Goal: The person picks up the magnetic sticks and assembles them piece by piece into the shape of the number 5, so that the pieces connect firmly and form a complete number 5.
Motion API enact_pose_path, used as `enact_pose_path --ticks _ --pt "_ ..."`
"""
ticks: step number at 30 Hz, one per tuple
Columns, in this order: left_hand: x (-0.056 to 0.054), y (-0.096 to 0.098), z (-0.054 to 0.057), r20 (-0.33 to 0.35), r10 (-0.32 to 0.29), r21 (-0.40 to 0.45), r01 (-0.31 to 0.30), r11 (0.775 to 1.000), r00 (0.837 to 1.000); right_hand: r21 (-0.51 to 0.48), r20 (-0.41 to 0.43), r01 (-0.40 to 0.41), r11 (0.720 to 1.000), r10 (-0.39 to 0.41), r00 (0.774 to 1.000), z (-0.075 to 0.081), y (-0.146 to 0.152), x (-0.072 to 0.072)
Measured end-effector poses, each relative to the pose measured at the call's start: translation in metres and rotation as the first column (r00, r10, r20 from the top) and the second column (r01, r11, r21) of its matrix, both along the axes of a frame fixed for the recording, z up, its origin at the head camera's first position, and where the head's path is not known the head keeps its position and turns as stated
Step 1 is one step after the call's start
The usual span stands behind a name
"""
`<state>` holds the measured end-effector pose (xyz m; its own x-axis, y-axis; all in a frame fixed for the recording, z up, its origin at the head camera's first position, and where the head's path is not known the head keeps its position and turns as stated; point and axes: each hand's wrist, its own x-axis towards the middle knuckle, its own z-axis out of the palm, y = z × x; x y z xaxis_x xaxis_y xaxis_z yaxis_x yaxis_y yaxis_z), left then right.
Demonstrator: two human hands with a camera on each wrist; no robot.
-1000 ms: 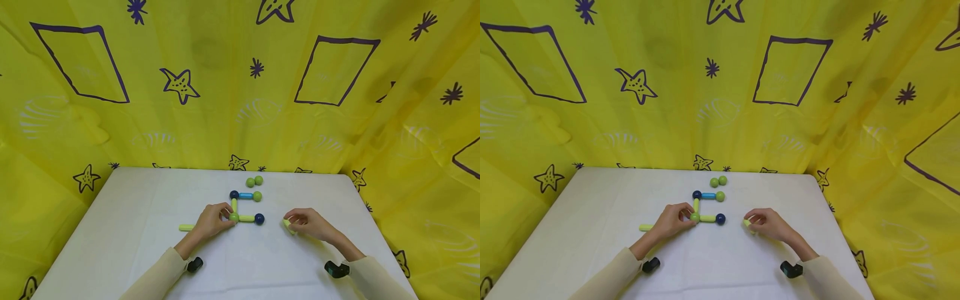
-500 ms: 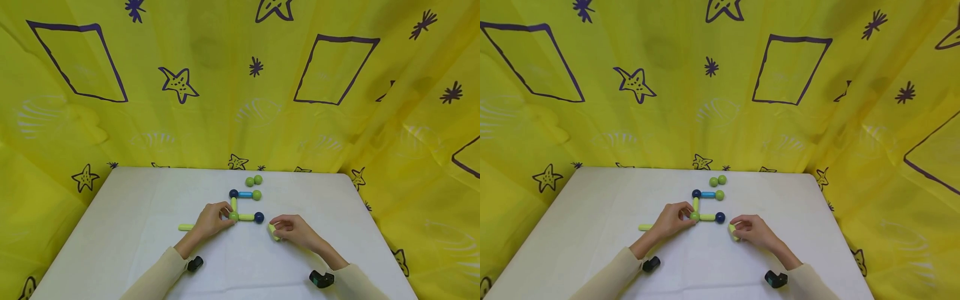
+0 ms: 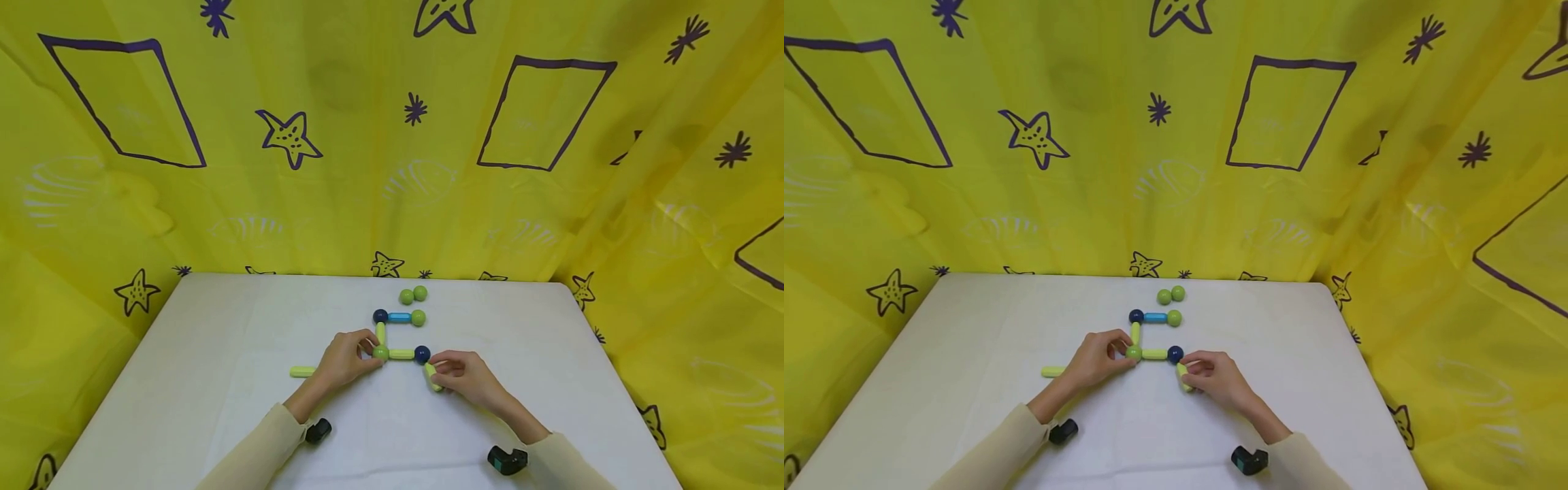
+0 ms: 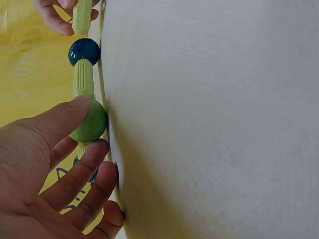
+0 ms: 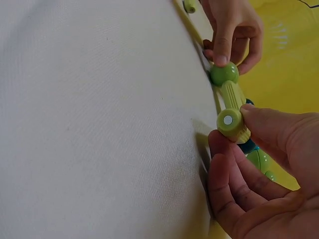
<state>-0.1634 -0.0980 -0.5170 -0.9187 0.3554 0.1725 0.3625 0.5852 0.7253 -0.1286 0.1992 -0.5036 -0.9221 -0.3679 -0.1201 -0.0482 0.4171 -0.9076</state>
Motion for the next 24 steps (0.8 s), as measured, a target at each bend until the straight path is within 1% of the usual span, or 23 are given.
enact_pose_path --ticks 6,10,14,24 --pt "0.001 0.000 0.002 0.000 0.000 0.002 0.000 1.000 1.000 0.019 0.006 0.040 0.999 -0.040 0.999 0.000 -0.005 -0.001" --pt "0.001 0.000 0.002 -0.004 -0.001 0.005 0.001 1.000 1.000 0.011 0.001 0.044 0.999 -0.044 0.999 0.002 -0.007 0.000" --pt "0.001 0.000 0.001 -0.009 0.002 0.004 -0.002 1.000 1.000 0.027 -0.003 0.053 0.998 -0.053 0.999 0.002 -0.010 0.000" --pt "0.000 0.000 -0.002 -0.026 0.007 0.006 -0.006 1.000 1.000 0.069 -0.044 0.092 0.993 -0.089 0.995 -0.001 -0.018 0.001"
